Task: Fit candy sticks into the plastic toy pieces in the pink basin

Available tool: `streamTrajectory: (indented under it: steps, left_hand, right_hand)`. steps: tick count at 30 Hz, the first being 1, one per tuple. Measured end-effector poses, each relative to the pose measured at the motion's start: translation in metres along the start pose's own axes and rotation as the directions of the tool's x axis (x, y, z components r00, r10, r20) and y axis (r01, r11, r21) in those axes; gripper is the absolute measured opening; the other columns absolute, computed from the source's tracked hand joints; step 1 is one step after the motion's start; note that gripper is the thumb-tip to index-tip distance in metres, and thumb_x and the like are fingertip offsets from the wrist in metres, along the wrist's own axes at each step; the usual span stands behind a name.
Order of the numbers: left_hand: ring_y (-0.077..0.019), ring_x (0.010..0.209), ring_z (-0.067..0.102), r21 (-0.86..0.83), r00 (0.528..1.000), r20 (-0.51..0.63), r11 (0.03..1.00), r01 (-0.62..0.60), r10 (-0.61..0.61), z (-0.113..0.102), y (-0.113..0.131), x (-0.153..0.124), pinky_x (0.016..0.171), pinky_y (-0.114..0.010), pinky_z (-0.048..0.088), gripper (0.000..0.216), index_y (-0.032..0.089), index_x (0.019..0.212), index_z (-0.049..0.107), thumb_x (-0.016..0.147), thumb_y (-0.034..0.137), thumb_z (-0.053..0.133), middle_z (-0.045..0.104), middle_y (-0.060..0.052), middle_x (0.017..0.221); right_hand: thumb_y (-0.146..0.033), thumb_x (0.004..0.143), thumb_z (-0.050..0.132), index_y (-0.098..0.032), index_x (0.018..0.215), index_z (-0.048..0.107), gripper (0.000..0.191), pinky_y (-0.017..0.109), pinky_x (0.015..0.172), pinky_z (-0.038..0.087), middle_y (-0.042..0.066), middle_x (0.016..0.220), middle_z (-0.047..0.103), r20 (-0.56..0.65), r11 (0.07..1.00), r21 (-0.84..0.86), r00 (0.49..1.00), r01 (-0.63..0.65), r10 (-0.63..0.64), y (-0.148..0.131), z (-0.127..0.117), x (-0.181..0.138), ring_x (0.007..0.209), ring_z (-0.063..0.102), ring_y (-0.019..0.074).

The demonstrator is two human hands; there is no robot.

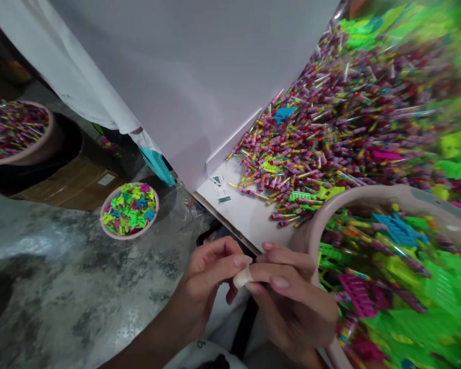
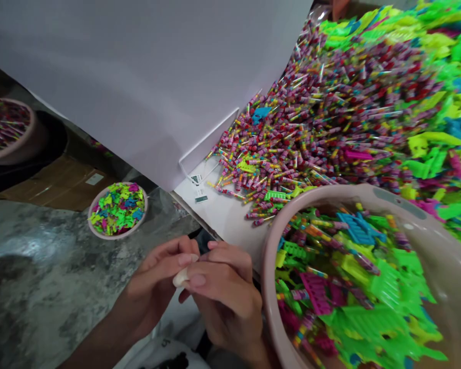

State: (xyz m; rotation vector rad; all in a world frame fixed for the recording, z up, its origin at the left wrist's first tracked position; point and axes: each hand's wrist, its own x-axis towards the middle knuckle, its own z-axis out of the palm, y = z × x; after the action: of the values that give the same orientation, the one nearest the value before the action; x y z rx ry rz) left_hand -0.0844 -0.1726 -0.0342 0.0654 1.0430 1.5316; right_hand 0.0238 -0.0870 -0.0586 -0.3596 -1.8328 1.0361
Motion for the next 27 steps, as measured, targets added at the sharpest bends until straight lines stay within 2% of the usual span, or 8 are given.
streamTrajectory:
  steps: [7,10,13,16,18,20,23,27]
  left_hand:
    - [-0.0102,0.055,0.037,0.03,1.0,0.014,0.999,0.024,-0.024,0.0,-0.002,0.002,0.046,-0.022,0.029,0.033,0.018,0.071,0.061,0.08,0.048,0.073,0.046,0.001,0.063]
    - [-0.0121,0.058,0.041,0.204,0.998,-0.01,0.977,-0.063,0.066,-0.002,-0.006,0.004,0.049,-0.024,0.031,0.039,0.019,0.073,0.064,0.086,0.055,0.067,0.05,0.0,0.065]
    - [-0.014,0.064,0.049,0.46,0.974,-0.031,0.869,-0.184,0.223,-0.003,-0.009,0.001,0.059,-0.026,0.038,0.041,0.019,0.073,0.063,0.098,0.05,0.054,0.055,-0.001,0.068]
    - [-0.0152,0.068,0.053,0.664,0.887,-0.046,0.678,-0.316,0.459,-0.004,-0.013,-0.004,0.064,-0.027,0.041,0.029,0.02,0.084,0.067,0.1,0.04,0.052,0.059,-0.001,0.072]
    - [-0.0159,0.07,0.055,0.75,0.79,-0.001,0.524,-0.405,0.613,-0.005,-0.019,-0.006,0.068,-0.028,0.043,0.011,0.023,0.095,0.07,0.093,0.033,0.065,0.062,-0.001,0.076]
    - [-0.0168,0.07,0.057,0.799,0.724,0.045,0.411,-0.44,0.688,-0.005,-0.027,-0.006,0.073,-0.031,0.045,0.016,0.025,0.101,0.071,0.086,0.027,0.075,0.065,0.0,0.076]
    - [-0.0169,0.067,0.057,0.827,0.694,0.019,0.379,-0.415,0.719,-0.003,-0.035,-0.002,0.074,-0.032,0.047,0.019,0.026,0.103,0.072,0.084,0.025,0.077,0.065,0.001,0.073]
    - [-0.0156,0.065,0.056,0.833,0.662,-0.044,0.393,-0.389,0.748,0.003,-0.037,0.005,0.071,-0.03,0.046,0.012,0.026,0.098,0.072,0.088,0.02,0.072,0.066,0.001,0.075]
  right_hand:
    - [-0.006,0.092,0.062,-0.035,0.133,0.058,0.05,0.054,0.105,0.051,-0.002,0.09,0.079,0.038,0.971,0.223,0.996,-0.088,0.082,0.001,0.003,0.0,0.1,0.071,0.0228]
    - [-0.009,0.093,0.064,-0.034,0.124,0.062,0.041,0.053,0.101,0.054,-0.003,0.083,0.076,-0.064,0.936,0.303,0.976,-0.18,0.208,0.0,0.01,-0.001,0.092,0.072,0.022]
    - [-0.011,0.092,0.065,-0.034,0.12,0.062,0.036,0.049,0.097,0.056,-0.003,0.083,0.074,-0.164,0.88,0.347,0.903,-0.324,0.398,0.001,0.015,-0.002,0.09,0.073,0.0211]
    - [-0.013,0.09,0.065,-0.032,0.118,0.064,0.033,0.04,0.091,0.058,-0.001,0.093,0.076,-0.204,0.799,0.402,0.807,-0.448,0.555,0.005,0.017,-0.001,0.091,0.074,0.0188]
    - [-0.015,0.09,0.067,-0.031,0.115,0.067,0.03,0.032,0.084,0.058,0.0,0.097,0.077,-0.215,0.755,0.442,0.76,-0.484,0.614,0.007,0.018,0.0,0.092,0.073,0.0166]
    - [-0.017,0.089,0.069,-0.031,0.111,0.069,0.026,0.027,0.08,0.058,0.0,0.099,0.077,-0.222,0.723,0.461,0.723,-0.514,0.655,0.008,0.018,0.001,0.093,0.073,0.0151]
    - [-0.021,0.087,0.072,-0.03,0.106,0.071,0.021,0.026,0.077,0.058,0.001,0.098,0.077,-0.238,0.703,0.459,0.687,-0.544,0.687,0.008,0.02,-0.001,0.09,0.073,0.0151]
    - [-0.025,0.09,0.07,-0.029,0.107,0.071,0.017,0.027,0.078,0.059,0.001,0.099,0.076,-0.219,0.701,0.474,0.7,-0.533,0.68,0.009,0.022,-0.005,0.089,0.073,0.0156]
